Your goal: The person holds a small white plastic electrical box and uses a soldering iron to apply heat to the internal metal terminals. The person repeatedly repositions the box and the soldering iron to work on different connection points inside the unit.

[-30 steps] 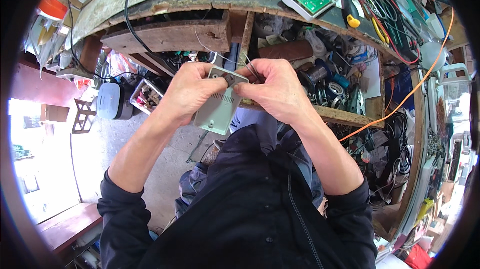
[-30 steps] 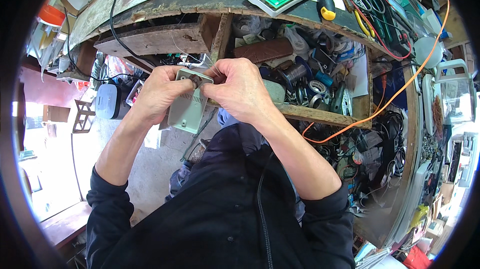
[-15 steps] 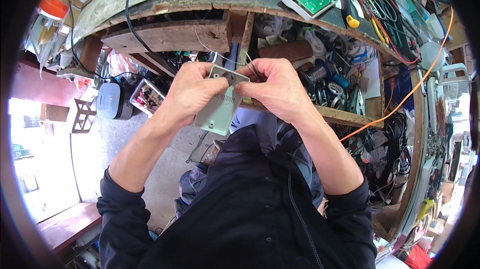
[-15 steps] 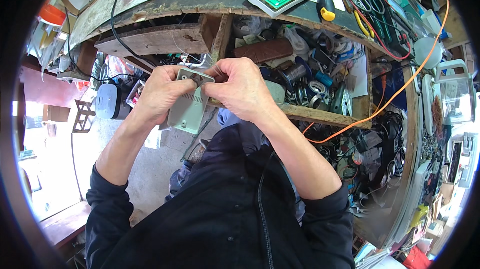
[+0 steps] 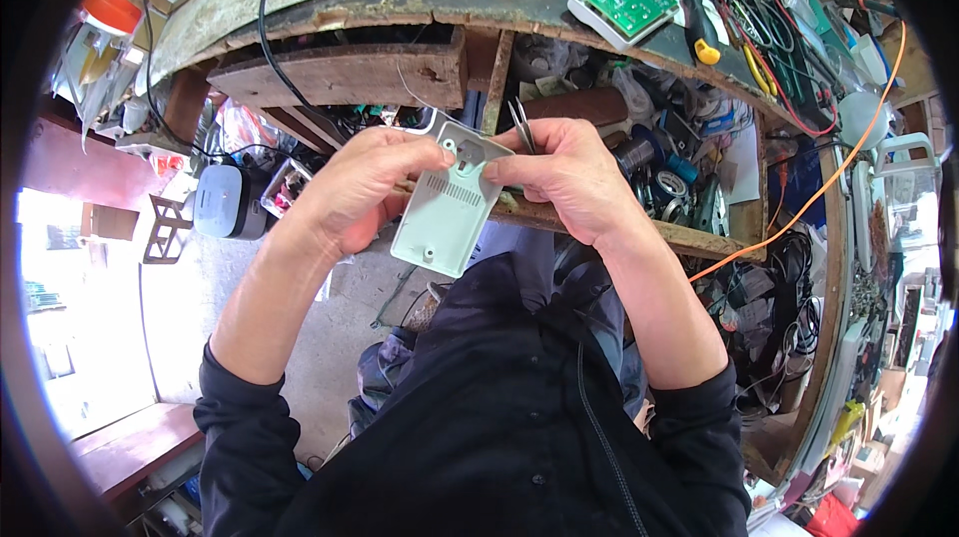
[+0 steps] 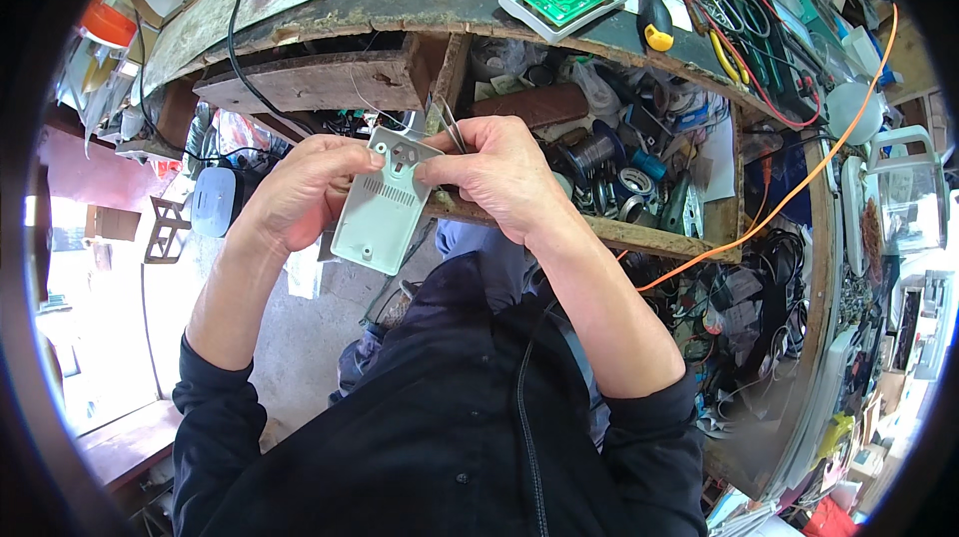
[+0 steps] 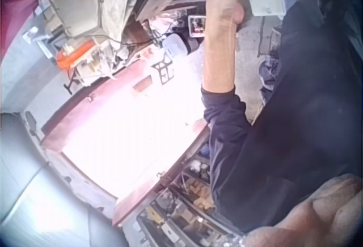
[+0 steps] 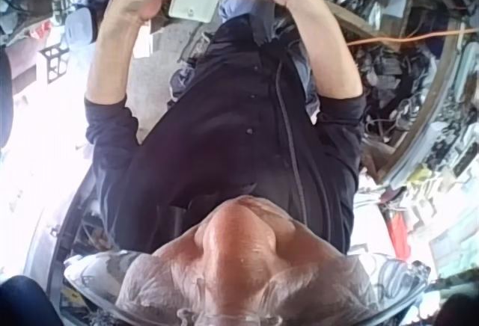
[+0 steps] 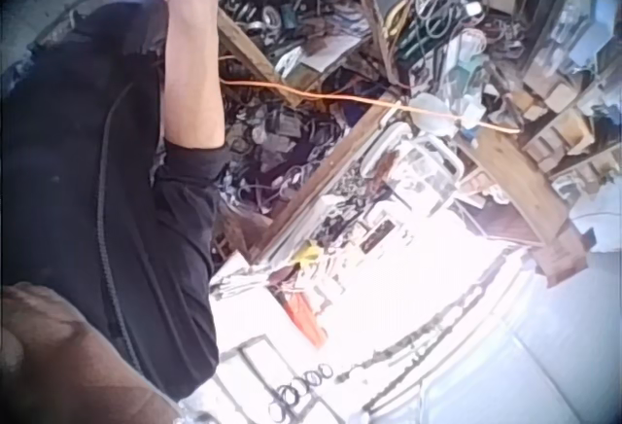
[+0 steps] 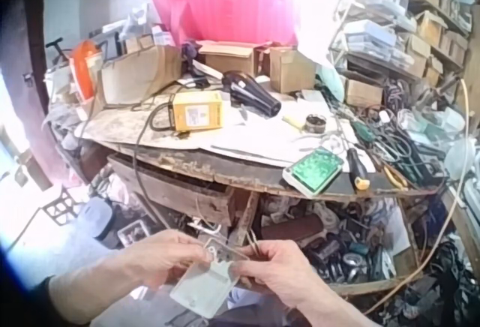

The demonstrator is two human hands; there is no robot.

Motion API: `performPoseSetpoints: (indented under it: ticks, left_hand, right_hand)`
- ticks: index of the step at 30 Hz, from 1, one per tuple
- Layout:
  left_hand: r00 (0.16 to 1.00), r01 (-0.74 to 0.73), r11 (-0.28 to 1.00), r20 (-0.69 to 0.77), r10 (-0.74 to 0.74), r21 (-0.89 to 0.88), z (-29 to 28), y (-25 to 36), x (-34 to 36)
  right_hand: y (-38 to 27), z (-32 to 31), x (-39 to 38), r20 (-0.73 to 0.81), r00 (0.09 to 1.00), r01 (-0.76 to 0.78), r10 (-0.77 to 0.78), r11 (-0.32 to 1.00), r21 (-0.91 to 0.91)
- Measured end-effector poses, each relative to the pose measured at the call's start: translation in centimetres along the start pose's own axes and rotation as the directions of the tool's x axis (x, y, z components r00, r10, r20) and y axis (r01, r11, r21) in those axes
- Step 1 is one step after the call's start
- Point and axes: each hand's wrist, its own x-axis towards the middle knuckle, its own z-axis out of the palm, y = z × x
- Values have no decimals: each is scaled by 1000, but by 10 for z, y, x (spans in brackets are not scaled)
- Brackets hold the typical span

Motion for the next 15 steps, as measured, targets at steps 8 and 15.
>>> performPoseSetpoints:
  ticks: [8,15]
  left_hand:
    - [999,32,999,-1,-32,18,-1,2,0]
    - [987,-148,941,-18,161,305,7,0,-12]
  right_hand:
    - [4,-6,5,7,999,-32,32,999,-4]
    - [-4,3,-11,18,994,111,-110,992,-59]
